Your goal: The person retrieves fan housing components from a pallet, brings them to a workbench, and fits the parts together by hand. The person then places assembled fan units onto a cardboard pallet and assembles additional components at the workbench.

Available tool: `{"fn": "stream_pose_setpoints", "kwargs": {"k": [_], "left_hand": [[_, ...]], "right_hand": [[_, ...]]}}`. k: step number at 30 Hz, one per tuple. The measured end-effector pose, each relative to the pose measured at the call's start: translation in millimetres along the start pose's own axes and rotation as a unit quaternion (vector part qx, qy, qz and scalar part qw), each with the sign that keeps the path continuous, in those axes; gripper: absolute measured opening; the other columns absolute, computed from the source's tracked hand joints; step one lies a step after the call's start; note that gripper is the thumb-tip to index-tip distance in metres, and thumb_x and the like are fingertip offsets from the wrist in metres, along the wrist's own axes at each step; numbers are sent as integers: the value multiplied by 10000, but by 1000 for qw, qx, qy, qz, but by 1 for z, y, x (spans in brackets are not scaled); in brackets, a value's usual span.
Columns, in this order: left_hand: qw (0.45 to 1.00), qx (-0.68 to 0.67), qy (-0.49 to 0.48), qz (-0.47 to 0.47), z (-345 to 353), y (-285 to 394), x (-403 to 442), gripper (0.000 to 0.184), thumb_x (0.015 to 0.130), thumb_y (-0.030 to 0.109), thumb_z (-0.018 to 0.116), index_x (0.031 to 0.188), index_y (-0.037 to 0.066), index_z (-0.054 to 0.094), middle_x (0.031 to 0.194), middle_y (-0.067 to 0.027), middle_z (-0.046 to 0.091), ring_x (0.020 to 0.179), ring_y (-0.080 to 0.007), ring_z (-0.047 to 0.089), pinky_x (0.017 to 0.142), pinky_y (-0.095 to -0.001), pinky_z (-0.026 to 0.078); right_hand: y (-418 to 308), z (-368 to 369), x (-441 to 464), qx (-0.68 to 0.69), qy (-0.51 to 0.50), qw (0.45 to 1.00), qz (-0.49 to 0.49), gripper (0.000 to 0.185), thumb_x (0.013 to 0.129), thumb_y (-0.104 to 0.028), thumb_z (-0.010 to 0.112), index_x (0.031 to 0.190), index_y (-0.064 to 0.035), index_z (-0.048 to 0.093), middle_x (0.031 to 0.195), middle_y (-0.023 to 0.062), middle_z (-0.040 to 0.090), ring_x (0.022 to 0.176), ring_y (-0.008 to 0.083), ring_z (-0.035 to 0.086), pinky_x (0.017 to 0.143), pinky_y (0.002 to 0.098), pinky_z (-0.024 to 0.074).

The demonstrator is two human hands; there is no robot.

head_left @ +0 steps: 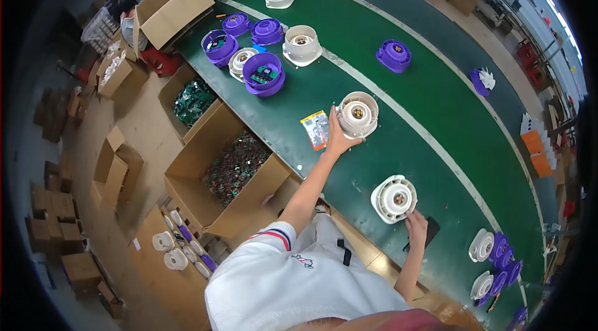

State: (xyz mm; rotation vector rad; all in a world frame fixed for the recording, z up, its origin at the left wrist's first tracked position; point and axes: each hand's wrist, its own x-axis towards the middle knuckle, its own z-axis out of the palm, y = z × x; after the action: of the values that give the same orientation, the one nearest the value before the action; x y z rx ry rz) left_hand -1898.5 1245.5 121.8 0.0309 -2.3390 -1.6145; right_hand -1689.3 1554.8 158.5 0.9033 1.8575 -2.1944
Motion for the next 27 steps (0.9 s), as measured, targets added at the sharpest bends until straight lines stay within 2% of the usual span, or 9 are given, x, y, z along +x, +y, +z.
{"fn": "stream_pose_setpoints", "kwargs": {"k": [6,13,15,17,18,19,21,25,27], "left_hand": [[985,166,48,23,8,2,8,1287,410,404,846,1366,-17,92,1363,-267,212,1258,-375,263,1003,-487,249],[988,142,67,5,13,2,19,1220,419,332,840,1364,-9,148,1215,-271,333,1127,-404,364,951,-468,317],[988,132,79,11,12,-4,22,1205,422,316,835,1364,-8,156,1201,-267,341,1113,-413,368,948,-454,330],[987,124,100,31,13,-4,18,1183,434,324,829,1359,-10,171,1203,-271,342,1116,-413,368,949,-457,330],[986,123,109,41,12,-3,18,1149,447,336,820,1347,-13,198,1199,-268,349,1113,-412,371,942,-463,335],[987,119,101,43,12,-4,18,1125,452,348,815,1335,-14,220,1198,-264,355,1107,-408,376,934,-463,342],[984,138,101,55,10,-3,17,1110,437,343,818,1322,-11,249,1196,-259,359,1076,-403,404,913,-457,358],[988,130,70,34,11,-9,14,1136,429,355,826,1325,-18,235,1192,-250,372,1084,-389,414,902,-440,369],[987,137,75,38,11,-6,14,1171,417,342,837,1330,-31,206,1191,-244,379,1083,-381,417,904,-436,367]], "right_hand": [[-16,-21,11,-90,-33,989,114,344,826,-123,594,1097,76,527,949,95,611,793,125,603,702,222,502],[-101,15,72,-242,7,970,-7,316,855,-150,553,1093,57,535,936,126,612,781,142,617,629,197,500],[-116,31,108,-268,-36,958,-93,263,865,-196,544,999,28,579,839,79,603,685,98,575,541,175,439],[-123,45,163,-373,-118,906,-162,271,882,-293,516,811,-44,599,655,-22,507,547,60,410,478,201,314],[-129,75,171,-399,-89,897,-166,317,888,-333,507,912,-33,604,694,-24,509,591,64,437,520,189,351],[-115,84,203,-333,-135,919,-165,446,888,-401,488,1146,-39,522,917,40,562,791,107,518,674,215,414],[-138,158,181,-271,-163,945,-86,668,881,-452,466,1354,-31,251,1364,164,331,1244,258,343,986,342,318],[-107,206,218,-344,-186,885,-253,447,853,-255,579,1187,10,445,1079,153,556,958,182,550,820,302,436],[-89,211,227,-242,-212,921,-222,302,850,-198,579,1056,19,534,921,99,618,796,125,591,702,273,470]]}}
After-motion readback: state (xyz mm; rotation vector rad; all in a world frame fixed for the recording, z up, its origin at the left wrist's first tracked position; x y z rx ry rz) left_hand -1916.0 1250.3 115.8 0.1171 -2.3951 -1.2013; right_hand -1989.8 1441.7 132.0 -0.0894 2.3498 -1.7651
